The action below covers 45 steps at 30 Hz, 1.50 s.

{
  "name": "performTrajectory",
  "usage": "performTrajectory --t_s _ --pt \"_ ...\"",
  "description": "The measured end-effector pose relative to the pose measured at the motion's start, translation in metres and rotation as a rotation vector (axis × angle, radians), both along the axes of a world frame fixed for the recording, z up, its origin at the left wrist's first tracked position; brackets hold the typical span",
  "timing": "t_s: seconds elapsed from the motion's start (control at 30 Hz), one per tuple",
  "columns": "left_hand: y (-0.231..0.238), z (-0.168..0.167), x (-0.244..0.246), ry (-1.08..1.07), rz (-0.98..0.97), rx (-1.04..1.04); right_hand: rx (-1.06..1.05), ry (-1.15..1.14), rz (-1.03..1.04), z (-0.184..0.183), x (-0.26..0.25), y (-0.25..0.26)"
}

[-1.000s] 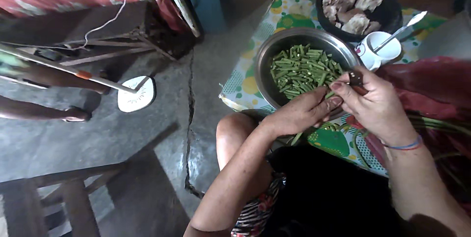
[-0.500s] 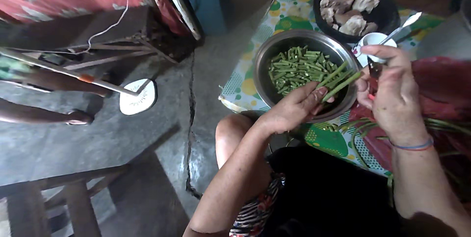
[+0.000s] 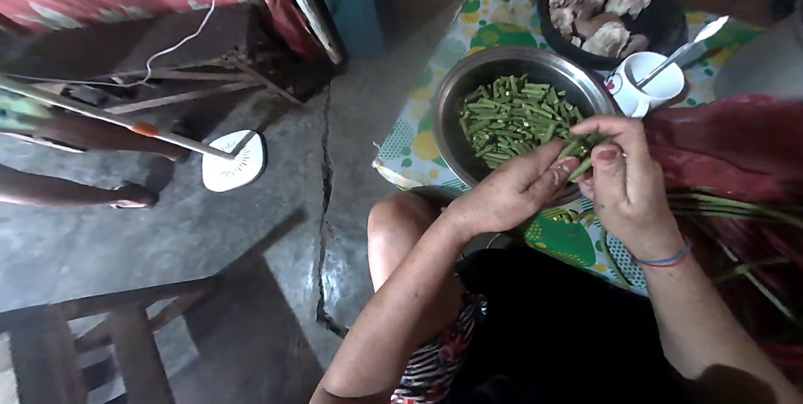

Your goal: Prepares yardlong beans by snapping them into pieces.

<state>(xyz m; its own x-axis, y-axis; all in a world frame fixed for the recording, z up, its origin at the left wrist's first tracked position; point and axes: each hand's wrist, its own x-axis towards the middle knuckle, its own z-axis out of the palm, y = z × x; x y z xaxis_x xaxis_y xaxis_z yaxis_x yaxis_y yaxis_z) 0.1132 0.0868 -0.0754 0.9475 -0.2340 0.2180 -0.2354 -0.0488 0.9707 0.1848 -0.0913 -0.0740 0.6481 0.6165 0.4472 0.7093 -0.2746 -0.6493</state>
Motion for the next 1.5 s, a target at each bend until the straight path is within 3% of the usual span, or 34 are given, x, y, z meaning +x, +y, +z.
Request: performTrajectory --t_s 0.2,0.3,0.4,0.5,0.67,0.8,1.0,1.2,1.33,1.5 --pt "-0.002 0.002 -0.001 -0.062 -0.032 0.072 -0.009 0.291 -0.050 0.001 0.009 0.005" --pt "0.002 0.004 0.000 0.090 -0.011 0.027 -0.028 0.342 -0.037 0.008 0.014 0.003" --pt "0.004 0.006 -0.002 0.212 -0.017 -0.032 -0.025 0.226 0.078 0.012 0.010 0.002" --pt "0.004 0.007 -0.001 0.246 -0.040 -0.054 -0.064 0.107 0.043 0.013 0.005 0.005" --pt "0.007 0.006 -0.001 0.277 -0.103 -0.056 0.005 0.196 -0.065 0.020 0.013 0.001" --pt "0.004 0.001 0.000 0.185 -0.074 -0.074 0.035 0.206 -0.122 0.032 0.019 -0.001" --pt "0.007 -0.001 0.000 0.294 -0.010 -0.180 0.002 0.088 -0.025 0.028 0.016 -0.007" --pt "0.003 0.003 0.001 0.248 -0.123 -0.306 -0.094 -0.108 0.024 0.009 -0.003 -0.004" --pt "0.003 -0.001 -0.001 0.139 -0.078 -0.207 -0.069 -0.119 0.018 0.004 -0.003 0.002" --pt "-0.002 0.003 -0.001 0.019 0.016 0.073 -0.079 -0.045 -0.098 0.001 -0.008 0.010"
